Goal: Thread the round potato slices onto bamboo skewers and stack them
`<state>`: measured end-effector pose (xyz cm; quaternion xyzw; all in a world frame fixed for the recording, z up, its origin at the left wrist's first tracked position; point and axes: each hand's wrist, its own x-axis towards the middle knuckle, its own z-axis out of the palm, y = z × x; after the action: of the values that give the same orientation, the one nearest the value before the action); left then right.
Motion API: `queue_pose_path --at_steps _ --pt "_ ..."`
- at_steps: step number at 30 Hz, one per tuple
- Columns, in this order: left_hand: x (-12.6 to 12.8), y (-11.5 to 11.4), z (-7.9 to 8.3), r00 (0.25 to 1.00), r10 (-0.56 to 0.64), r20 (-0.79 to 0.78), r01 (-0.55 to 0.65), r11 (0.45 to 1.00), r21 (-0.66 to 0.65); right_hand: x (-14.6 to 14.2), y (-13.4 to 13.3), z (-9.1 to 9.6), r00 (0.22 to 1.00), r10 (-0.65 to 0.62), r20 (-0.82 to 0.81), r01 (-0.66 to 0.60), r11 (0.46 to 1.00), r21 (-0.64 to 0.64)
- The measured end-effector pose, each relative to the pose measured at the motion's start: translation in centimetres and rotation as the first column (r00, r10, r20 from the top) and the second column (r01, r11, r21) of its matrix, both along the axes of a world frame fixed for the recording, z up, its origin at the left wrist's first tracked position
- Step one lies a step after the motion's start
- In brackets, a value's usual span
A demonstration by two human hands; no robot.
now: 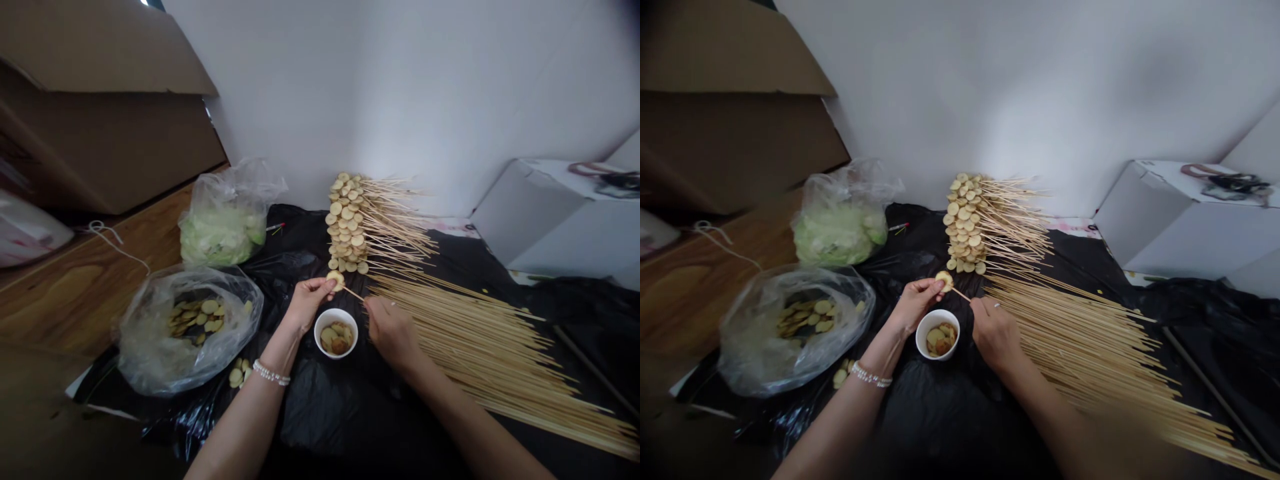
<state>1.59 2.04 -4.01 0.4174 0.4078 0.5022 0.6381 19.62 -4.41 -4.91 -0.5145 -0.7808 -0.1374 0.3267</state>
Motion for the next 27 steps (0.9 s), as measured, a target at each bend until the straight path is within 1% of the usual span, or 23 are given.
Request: queue_pose_path --at_steps 4,7,9,12,15,17,19,22,25,27 --pt "-0.2 0.1 -0.1 0.997 -0.008 -0.078 0.01 1.0 0.027 -0.2 0.1 -0.2 1.0 0.01 -0.015 -0.011 0.999 -0.033" --pt "-0.3 0.2 -0.4 0.992 -0.017 -0.124 0.021 0.999 0.028 -0.3 0.1 -0.2 0.999 -0.026 0.043 0.027 0.999 -0.031" --pt "-0.3 0.3 -0.4 0.991 -0.011 -0.134 0.015 0.999 0.031 -0.3 0.1 -0.2 0.997 -0.042 0.066 0.044 0.999 -0.027" --pt "-0.2 0.3 -0.3 0.989 0.004 -0.148 0.001 0.999 0.033 -0.4 0.1 0.0 0.998 -0.043 0.052 0.046 0.997 -0.068" --pt "-0.2 0.2 -0.2 0.99 0.002 -0.142 0.003 0.999 0.034 -0.5 0.1 0.1 0.996 -0.047 0.077 0.054 0.995 -0.088" --pt "-0.2 0.2 -0.1 0.992 0.007 -0.127 -0.002 0.999 0.04 -0.5 0.2 0.1 0.998 -0.039 0.049 0.045 0.992 -0.117" --pt "-0.2 0.2 0.0 0.995 0.016 -0.1 -0.012 0.999 0.039 -0.5 0.4 0.0 0.999 -0.029 -0.023 0.025 0.986 -0.166" --pt "-0.1 0.1 0.3 0.997 0.058 -0.049 -0.057 0.998 0.026 -0.5 0.5 -0.2 0.994 -0.036 -0.099 0.012 0.972 -0.233" --pt "0.0 -0.1 0.7 0.991 0.131 -0.037 -0.128 0.99 0.064 -0.5 0.6 -0.2 0.992 -0.058 -0.113 0.023 0.957 -0.288" --pt "0.1 -0.2 0.8 0.992 0.118 -0.046 -0.114 0.989 0.095 -0.5 0.5 -0.2 0.992 -0.065 -0.107 0.029 0.95 -0.311"
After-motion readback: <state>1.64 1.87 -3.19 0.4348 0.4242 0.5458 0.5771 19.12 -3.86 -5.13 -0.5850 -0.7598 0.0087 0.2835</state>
